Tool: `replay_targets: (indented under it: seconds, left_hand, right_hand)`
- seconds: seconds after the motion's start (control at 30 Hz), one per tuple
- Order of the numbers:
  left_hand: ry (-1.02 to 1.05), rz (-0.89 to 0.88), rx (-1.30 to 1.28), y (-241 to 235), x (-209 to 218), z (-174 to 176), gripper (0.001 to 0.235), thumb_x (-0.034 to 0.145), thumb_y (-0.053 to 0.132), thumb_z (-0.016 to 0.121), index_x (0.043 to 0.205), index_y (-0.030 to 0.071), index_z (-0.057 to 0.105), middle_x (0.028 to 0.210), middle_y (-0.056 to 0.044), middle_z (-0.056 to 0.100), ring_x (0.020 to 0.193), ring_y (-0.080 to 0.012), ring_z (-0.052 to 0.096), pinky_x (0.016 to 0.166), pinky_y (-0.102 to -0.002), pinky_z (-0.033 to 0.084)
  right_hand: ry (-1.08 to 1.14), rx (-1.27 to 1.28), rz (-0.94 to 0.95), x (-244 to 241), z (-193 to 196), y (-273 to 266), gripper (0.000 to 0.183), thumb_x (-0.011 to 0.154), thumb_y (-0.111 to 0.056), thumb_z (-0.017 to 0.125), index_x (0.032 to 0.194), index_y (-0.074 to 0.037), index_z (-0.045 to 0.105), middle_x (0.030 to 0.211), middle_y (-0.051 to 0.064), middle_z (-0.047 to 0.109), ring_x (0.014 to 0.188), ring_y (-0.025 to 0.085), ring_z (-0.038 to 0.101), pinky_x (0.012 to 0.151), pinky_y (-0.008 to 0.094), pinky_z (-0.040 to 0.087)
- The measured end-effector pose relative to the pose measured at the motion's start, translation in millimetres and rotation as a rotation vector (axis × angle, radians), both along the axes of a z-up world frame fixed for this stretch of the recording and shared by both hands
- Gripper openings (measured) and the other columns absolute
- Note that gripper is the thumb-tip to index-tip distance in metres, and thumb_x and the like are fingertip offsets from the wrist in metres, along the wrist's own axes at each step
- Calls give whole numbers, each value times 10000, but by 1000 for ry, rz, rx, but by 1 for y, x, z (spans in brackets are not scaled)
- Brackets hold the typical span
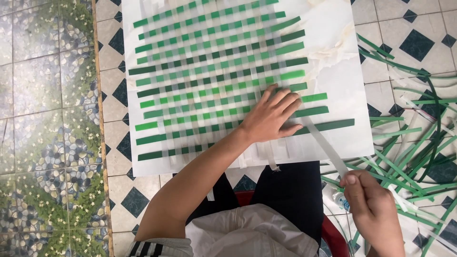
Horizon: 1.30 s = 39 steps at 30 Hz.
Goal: Aligning and weaving green and white plastic strips on a flat surface to create a grid pattern.
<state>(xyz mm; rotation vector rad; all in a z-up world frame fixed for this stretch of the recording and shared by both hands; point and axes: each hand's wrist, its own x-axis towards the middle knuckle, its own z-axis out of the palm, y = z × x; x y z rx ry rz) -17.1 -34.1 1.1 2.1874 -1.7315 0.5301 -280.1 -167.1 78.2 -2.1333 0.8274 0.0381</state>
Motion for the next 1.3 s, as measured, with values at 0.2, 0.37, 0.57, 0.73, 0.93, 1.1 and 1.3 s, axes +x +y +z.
replay_targets:
  seconds: [0.2, 0.37, 0.57, 0.73, 0.93, 1.1, 1.3]
  left_hand:
    - [-42, 40, -22, -1, -2, 4, 574, 942, 606, 460, 1245, 129, 564, 1204, -62, 594, 1092, -227, 531, 996, -467, 423]
    - [-92, 75, -22, -1, -2, 8, 586, 939, 622, 429, 1177, 112, 593, 1176, -44, 591, 1099, -227, 526, 994, -459, 412]
    - [-75, 77, 43, 0, -2, 3, 673, 944, 651, 372, 1262, 98, 585, 1274, -46, 582, 1192, -243, 503, 1039, -493, 390]
    - [-41, 85, 9, 1, -2, 2, 688, 945, 641, 391, 1286, 76, 582, 1316, -61, 577, 1210, -241, 509, 1028, -475, 408]
    - [42, 11, -15, 2, 1, 1, 647, 939, 605, 455, 1273, 67, 590, 1280, -69, 596, 1181, -243, 519, 998, -471, 418]
    - [29, -6, -54, 1, -2, 9, 556, 932, 591, 476, 1156, 96, 593, 1179, -53, 585, 1092, -234, 518, 932, -436, 419]
    - [-113, 71, 37, 0, -4, 7, 663, 930, 670, 394, 1220, 110, 602, 1237, -47, 602, 1145, -236, 536, 981, -469, 431]
  right_hand:
    - [-174, 89, 6, 3, 3, 6, 320, 1048, -191, 420, 861, -8, 603, 487, 36, 416, 453, 148, 415, 476, 289, 391]
    - [-269, 165, -26, 13, -2, 18, 257, 1028, -152, 448, 889, -18, 618, 507, 25, 440, 448, 126, 419, 425, 264, 363]
    - [-280, 153, -83, 23, 0, 32, 305, 1052, -193, 421, 878, -16, 600, 475, 22, 397, 457, 131, 433, 515, 259, 376]
    - [-258, 251, -78, 22, -5, 31, 291, 1039, -192, 429, 897, -14, 610, 486, 36, 401, 441, 142, 416, 465, 269, 373]
    - [-288, 282, -69, 21, -1, 28, 295, 1032, -189, 434, 871, -12, 605, 465, 33, 423, 414, 129, 419, 472, 263, 391]
    - [-352, 301, -139, 17, 2, 25, 301, 1055, -169, 414, 868, 2, 578, 464, 41, 365, 412, 133, 372, 442, 251, 316]
    - [-364, 327, -156, 24, 2, 34, 313, 1055, -205, 408, 899, -3, 590, 492, 45, 404, 437, 142, 411, 460, 258, 354]
